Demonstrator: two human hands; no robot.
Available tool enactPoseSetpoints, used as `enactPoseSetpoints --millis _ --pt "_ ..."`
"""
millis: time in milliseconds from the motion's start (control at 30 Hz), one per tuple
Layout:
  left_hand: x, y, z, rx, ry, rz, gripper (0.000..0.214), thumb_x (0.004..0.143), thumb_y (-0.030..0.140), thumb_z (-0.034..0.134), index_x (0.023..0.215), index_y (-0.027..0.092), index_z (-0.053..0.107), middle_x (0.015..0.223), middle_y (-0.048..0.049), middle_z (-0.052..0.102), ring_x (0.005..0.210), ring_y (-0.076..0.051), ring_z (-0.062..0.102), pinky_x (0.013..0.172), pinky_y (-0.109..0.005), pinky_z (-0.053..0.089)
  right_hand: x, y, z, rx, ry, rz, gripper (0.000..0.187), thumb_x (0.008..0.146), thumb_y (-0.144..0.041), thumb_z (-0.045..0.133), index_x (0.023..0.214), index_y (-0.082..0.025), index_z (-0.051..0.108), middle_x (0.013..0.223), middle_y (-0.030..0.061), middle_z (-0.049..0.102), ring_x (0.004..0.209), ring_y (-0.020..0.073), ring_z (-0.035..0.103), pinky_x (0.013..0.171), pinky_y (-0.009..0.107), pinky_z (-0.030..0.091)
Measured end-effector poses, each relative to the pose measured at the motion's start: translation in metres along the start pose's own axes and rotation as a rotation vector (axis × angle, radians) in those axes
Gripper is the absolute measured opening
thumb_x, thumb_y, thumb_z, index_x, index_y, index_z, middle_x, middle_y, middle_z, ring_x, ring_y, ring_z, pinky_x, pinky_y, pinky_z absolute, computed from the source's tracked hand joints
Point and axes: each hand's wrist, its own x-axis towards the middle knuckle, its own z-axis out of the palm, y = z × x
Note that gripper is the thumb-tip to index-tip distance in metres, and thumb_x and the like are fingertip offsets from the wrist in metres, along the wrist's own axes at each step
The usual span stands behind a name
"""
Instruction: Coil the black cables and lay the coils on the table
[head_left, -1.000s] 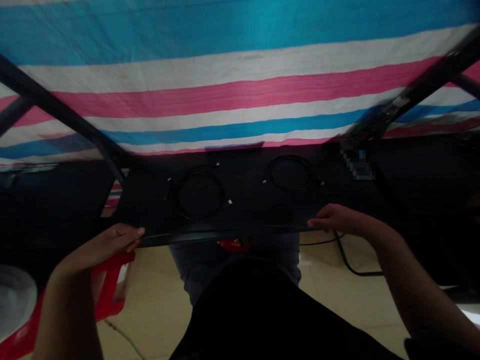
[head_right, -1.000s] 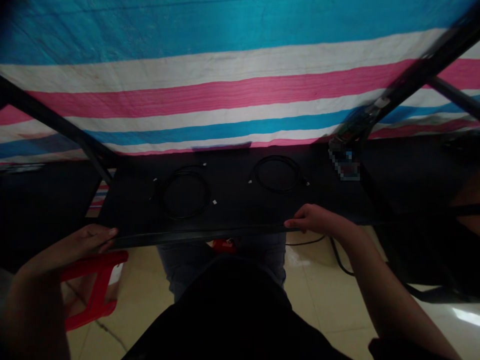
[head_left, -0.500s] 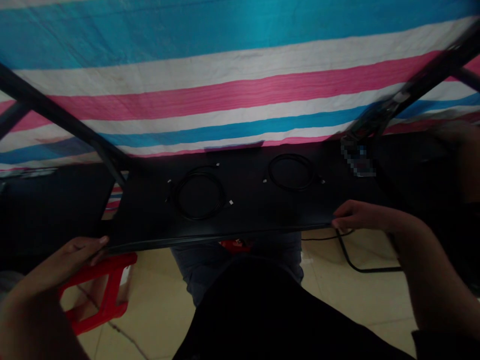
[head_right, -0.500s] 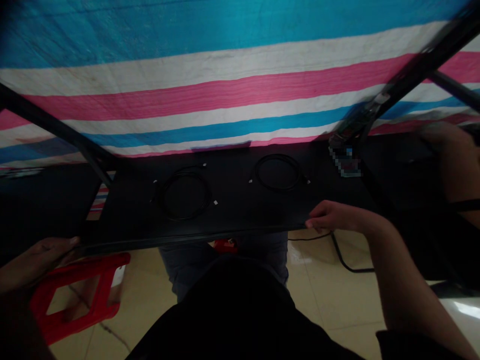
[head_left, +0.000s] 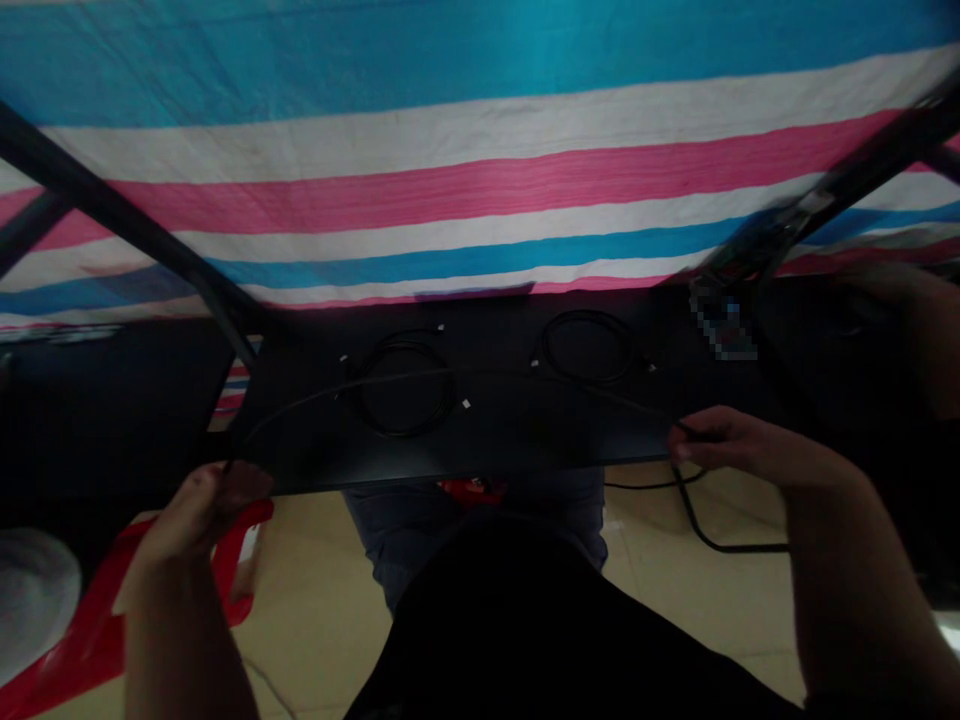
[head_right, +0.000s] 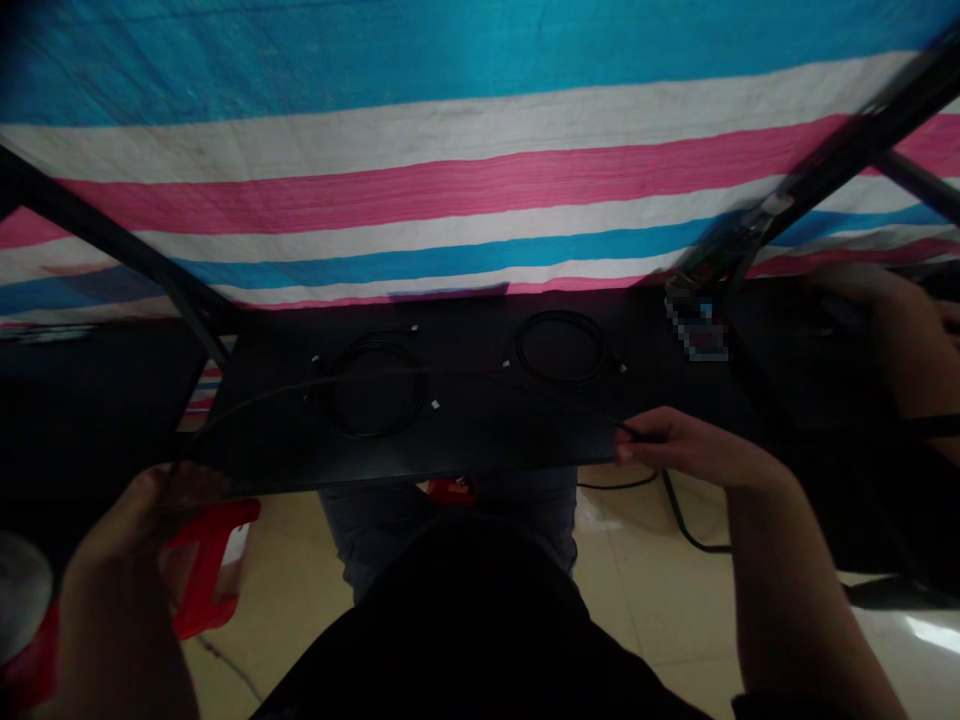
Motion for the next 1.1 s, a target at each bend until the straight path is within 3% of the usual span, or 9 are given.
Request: enactPoseSetpoints --millis 67,167,267,333,467,667,767,967,1100 --pt "0.003 -0.006 0.035 -0.158 -0.173 0.076 0.067 0.075 0.067 0.076 0.046 0.017 0.043 0.044 0.0036 0.04 0.048 -0.01 0.039 0.056 -0.027 0.043 0.008 -0.002 0.023 0.154 -0.151 0.056 0.047 0.082 -0.065 0.07 0.069 -0.019 0.07 0.055 -0.0015 0.046 0.049 0.0104 0.039 0.046 0.024 0.033" --pt "0.005 -0.013 0.095 -0.204 -0.244 0.097 0.059 0.078 0.062 0.076 0.049 0.017 0.051 0.048 0.0015 0.044 0.052 -0.012 0.044 0.056 -0.027 0.043 0.022 -0.006 0.065 0.354 -0.155 0.059 0.058 0.087 -0.072 0.058 0.075 -0.017 0.069 0.05 -0.0074 0.033 0.046 0.0082 0.027 0.044 0.023 0.024" --pt "0.005 -0.018 0.155 -0.267 -0.232 0.032 0.05 0.083 0.059 0.072 0.059 0.018 0.059 0.054 0.0011 0.047 0.054 -0.013 0.044 0.053 -0.025 0.037 0.037 -0.016 0.109 0.427 -0.228 0.028 0.062 0.09 -0.072 0.053 0.077 -0.015 0.07 0.049 -0.0084 0.031 0.045 0.0079 0.027 0.044 0.023 0.022" --pt "0.004 -0.02 0.192 -0.104 -0.164 0.05 0.05 0.084 0.061 0.07 0.061 0.017 0.064 0.06 -0.002 0.055 0.059 -0.014 0.049 0.056 -0.025 0.038 0.044 -0.026 0.135 0.423 -0.289 -0.016 0.061 0.092 -0.07 0.051 0.08 -0.015 0.072 0.05 -0.008 0.033 0.045 0.0081 0.027 0.045 0.023 0.021" --pt "-0.002 -0.017 0.243 0.065 -0.161 0.099 0.039 0.08 0.055 0.075 0.067 0.018 0.075 0.063 -0.0037 0.063 0.062 -0.016 0.054 0.06 -0.026 0.042 0.052 -0.049 0.173 0.392 -0.407 -0.063 0.058 0.095 -0.066 0.049 0.081 -0.016 0.074 0.051 -0.0075 0.034 0.047 0.0086 0.028 0.048 0.023 0.023" --pt "-0.011 -0.014 0.265 0.03 -0.06 0.256 0.02 0.082 0.039 0.073 0.083 0.02 0.081 0.068 -0.0028 0.067 0.064 -0.017 0.058 0.063 -0.027 0.044 0.056 -0.072 0.188 0.3 -0.424 -0.126 0.037 0.095 -0.047 0.057 0.08 -0.018 0.074 0.067 -0.0017 0.057 0.063 0.0125 0.047 0.062 0.026 0.034" --pt "-0.014 -0.02 0.272 -0.061 0.069 0.242 0.017 0.082 0.036 0.075 0.09 0.021 0.078 0.069 -0.0004 0.064 0.063 -0.014 0.057 0.059 -0.025 0.042 0.057 -0.074 0.194 0.318 -0.442 -0.097 0.024 0.084 -0.038 0.073 0.096 -0.017 0.074 0.065 -0.0059 0.051 0.06 0.0107 0.041 0.059 0.025 0.031" --pt "-0.015 -0.019 0.296 -0.458 0.228 0.137 0.04 0.073 0.03 0.084 0.106 0.026 0.061 0.07 0.0073 0.059 0.062 -0.01 0.056 0.062 -0.02 0.045 0.063 -0.077 0.223 0.423 -0.028 -0.074 0.023 0.077 -0.036 0.079 0.08 -0.02 0.063 0.06 -0.0081 0.037 0.057 0.0104 0.032 0.054 0.025 0.027" --pt "-0.01 -0.007 0.301 -0.669 0.202 -0.132 0.04 0.064 0.025 0.088 0.094 0.022 0.063 0.072 0.0059 0.062 0.064 -0.008 0.059 0.062 -0.019 0.046 0.071 -0.082 0.226 0.394 0.071 -0.117 0.026 0.076 -0.039 0.079 0.083 -0.022 0.061 0.062 -0.0066 0.044 0.057 0.0118 0.037 0.056 0.026 0.032"
